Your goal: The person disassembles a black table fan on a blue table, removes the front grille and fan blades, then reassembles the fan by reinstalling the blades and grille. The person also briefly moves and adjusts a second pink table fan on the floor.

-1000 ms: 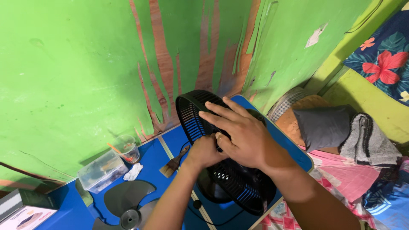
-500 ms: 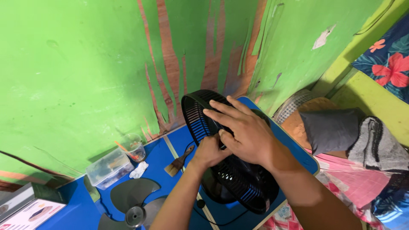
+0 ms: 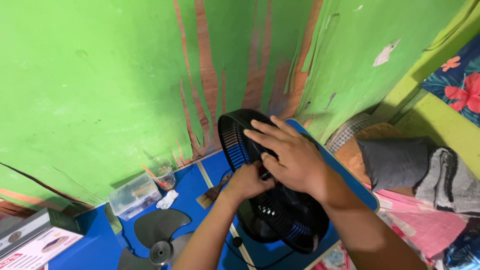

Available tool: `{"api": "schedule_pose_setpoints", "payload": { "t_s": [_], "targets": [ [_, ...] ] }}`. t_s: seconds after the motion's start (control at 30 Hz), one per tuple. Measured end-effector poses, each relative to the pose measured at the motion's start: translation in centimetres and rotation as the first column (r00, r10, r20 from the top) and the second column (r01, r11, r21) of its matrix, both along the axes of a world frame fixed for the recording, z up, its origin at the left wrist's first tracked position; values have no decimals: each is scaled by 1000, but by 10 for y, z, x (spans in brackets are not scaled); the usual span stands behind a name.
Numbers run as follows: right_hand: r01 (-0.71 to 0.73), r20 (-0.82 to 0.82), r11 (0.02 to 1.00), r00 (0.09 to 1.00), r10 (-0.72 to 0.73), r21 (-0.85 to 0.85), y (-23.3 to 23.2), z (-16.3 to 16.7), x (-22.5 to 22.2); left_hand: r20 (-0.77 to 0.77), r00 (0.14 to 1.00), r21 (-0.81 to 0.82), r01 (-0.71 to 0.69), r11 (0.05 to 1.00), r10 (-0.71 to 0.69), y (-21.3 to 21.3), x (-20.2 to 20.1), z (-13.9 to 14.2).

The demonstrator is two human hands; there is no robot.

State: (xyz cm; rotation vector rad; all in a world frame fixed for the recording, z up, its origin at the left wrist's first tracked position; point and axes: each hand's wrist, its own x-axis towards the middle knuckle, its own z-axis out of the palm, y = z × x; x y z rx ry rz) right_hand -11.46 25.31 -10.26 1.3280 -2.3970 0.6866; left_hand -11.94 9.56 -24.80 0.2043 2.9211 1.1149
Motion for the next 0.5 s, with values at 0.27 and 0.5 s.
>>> {"api": "schedule_pose_setpoints", "payload": {
  "t_s": [0.27, 0.5],
  "targets": [
    [67, -8, 998, 998, -67, -16, -18, -10, -13, -272, 954, -586, -268, 765, 126, 49, 0, -43],
    [24, 87, 1000, 996, -25, 13, -27, -16, -25, -195, 958, -448, -278, 850, 210, 47, -27, -58]
  ]
}}
